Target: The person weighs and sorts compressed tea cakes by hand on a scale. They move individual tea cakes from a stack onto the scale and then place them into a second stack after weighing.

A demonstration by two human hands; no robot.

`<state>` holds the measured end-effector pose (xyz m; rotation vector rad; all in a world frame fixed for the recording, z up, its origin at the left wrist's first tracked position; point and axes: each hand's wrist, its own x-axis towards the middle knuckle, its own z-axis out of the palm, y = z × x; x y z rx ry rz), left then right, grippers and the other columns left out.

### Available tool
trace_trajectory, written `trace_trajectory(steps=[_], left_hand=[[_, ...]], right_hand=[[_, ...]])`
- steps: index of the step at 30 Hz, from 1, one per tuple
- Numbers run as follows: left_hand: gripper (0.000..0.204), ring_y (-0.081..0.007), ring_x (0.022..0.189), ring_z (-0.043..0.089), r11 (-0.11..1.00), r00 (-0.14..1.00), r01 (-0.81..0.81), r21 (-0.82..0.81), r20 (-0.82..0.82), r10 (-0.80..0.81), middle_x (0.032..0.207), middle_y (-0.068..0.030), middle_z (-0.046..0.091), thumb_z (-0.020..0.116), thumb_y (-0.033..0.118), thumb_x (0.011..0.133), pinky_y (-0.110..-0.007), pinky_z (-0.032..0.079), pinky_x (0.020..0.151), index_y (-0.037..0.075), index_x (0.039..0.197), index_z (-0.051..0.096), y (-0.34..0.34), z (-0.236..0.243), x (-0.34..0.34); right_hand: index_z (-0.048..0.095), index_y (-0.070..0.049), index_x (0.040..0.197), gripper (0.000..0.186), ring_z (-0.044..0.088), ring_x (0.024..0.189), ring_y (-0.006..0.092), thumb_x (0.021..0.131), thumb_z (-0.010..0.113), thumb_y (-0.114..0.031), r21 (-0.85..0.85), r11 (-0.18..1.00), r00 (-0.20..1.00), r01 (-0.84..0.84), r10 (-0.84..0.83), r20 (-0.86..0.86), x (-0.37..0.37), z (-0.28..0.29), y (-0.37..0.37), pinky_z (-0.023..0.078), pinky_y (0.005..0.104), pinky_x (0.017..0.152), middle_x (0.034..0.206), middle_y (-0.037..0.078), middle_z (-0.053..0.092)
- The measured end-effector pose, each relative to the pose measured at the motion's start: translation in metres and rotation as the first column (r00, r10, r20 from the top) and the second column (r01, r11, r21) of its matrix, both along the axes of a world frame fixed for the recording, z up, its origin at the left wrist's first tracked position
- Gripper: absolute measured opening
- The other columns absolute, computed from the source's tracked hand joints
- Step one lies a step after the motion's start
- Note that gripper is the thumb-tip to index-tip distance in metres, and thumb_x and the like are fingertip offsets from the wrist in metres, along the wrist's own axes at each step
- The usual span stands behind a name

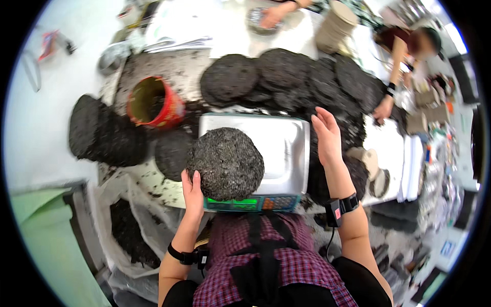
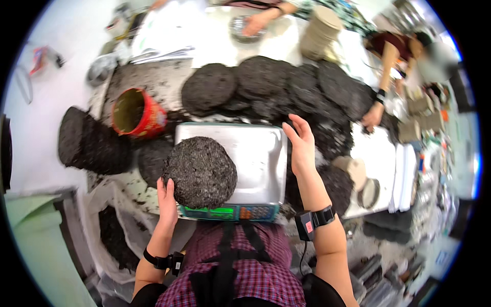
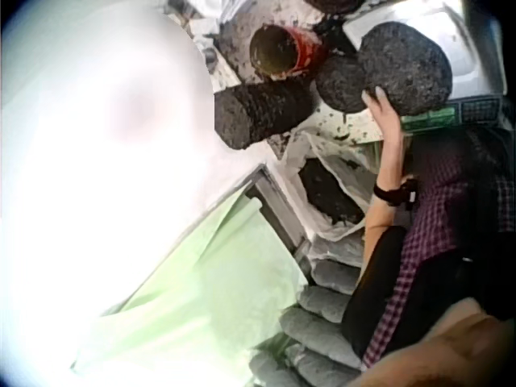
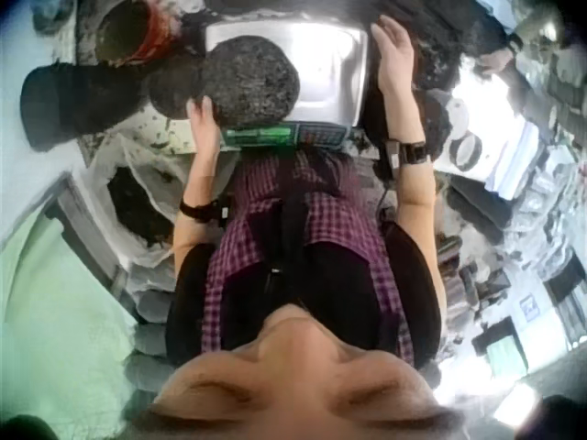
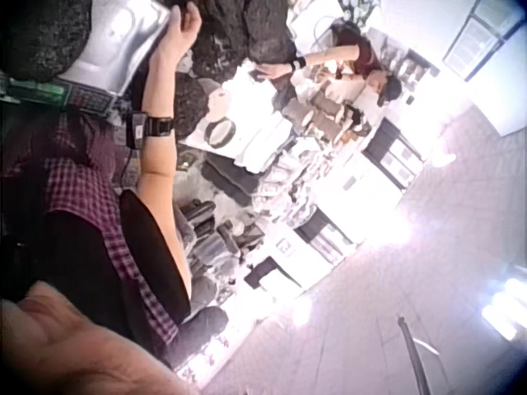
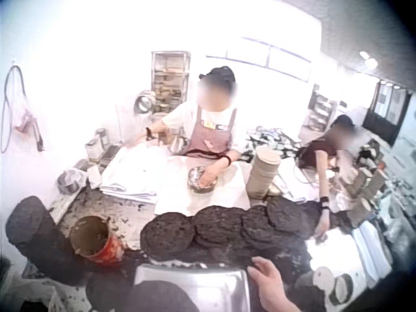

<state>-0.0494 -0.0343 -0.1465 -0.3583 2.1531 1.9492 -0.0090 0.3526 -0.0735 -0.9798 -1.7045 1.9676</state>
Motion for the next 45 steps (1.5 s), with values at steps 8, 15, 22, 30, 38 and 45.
trace_trajectory(steps=[8, 15, 22, 30, 38, 45], left_hand=[[0.070, -0.0350, 0.130, 0.026, 0.770, 0.763, 0.093, -0.631, -0.452, -0.462, 0.140, -0.0199, 0.025, 0.062, 0.011, 0.085, -0.046, 0.023, 0.107, 0.002, 0.144, 0.025, 0.035, 0.045, 0.005], [0.061, -0.0358, 0.132, 0.025, 0.715, 0.642, 0.075, -0.695, -0.515, -0.568, 0.141, -0.0205, 0.028, 0.062, 0.012, 0.082, -0.046, 0.021, 0.109, 0.004, 0.137, 0.039, 0.044, 0.066, 0.019], [0.042, -0.0307, 0.118, 0.040, 0.743, 0.659, 0.157, -0.651, -0.491, -0.569, 0.126, -0.0128, 0.044, 0.063, 0.013, 0.081, -0.042, 0.029, 0.101, 0.008, 0.122, 0.055, 0.037, 0.073, 0.010], [0.032, -0.0301, 0.115, 0.046, 0.731, 0.629, 0.133, -0.669, -0.513, -0.584, 0.122, -0.0106, 0.052, 0.062, 0.014, 0.083, -0.041, 0.030, 0.100, 0.008, 0.115, 0.059, 0.044, 0.078, 0.003], [0.032, -0.0308, 0.119, 0.047, 0.744, 0.642, 0.246, -0.621, -0.471, -0.605, 0.128, -0.0133, 0.053, 0.058, 0.008, 0.084, -0.041, 0.033, 0.103, 0.005, 0.115, 0.057, 0.051, 0.073, -0.022], [0.052, -0.0339, 0.132, 0.037, 0.689, 0.513, 0.381, -0.616, -0.479, -0.712, 0.142, -0.0152, 0.042, 0.057, 0.009, 0.085, -0.042, 0.028, 0.110, 0.002, 0.135, 0.043, 0.113, 0.051, -0.019]], right_hand=[[0.044, 0.002, 0.132, 0.086, 0.037, 0.127, 0.0388, 0.066, 0.083, -0.037, 0.780, 0.625, 0.629, 0.031, -0.619, 0.471, 0.305, -0.047, 0.111, 0.029, 0.0459, 0.107, 0.134, 0.024, 0.042], [0.053, 0.001, 0.116, 0.057, 0.054, 0.105, 0.0372, 0.070, 0.080, -0.020, 0.895, 0.434, 0.699, -0.106, -0.608, 0.378, 0.280, -0.040, 0.060, 0.043, 0.0411, 0.092, 0.110, 0.021, 0.058], [0.049, -0.002, 0.099, 0.032, 0.060, 0.090, 0.0216, 0.079, 0.072, -0.009, 0.681, 0.729, 0.848, 0.067, -0.401, 0.346, 0.294, -0.012, 0.058, 0.048, 0.0339, 0.085, 0.096, 0.012, 0.061], [0.049, -0.007, 0.098, 0.052, 0.030, 0.133, 0.0402, 0.056, 0.078, -0.003, 0.751, 0.221, 0.740, -0.622, -0.150, 0.656, 0.269, -0.008, -0.018, 0.021, 0.0509, 0.112, 0.135, 0.016, 0.041], [0.059, 0.005, 0.108, 0.025, 0.066, 0.083, 0.0174, 0.090, 0.062, -0.012, 0.327, 0.929, 0.969, 0.173, -0.220, 0.114, 0.209, 0.103, 0.036, 0.053, 0.0285, 0.072, 0.094, 0.010, 0.068], [0.055, 0.007, 0.114, 0.034, 0.062, 0.092, 0.0214, 0.087, 0.065, -0.010, -0.441, 0.896, 0.973, -0.051, 0.144, 0.180, 0.052, 0.001, -0.048, 0.052, 0.0343, 0.080, 0.104, 0.015, 0.065]])
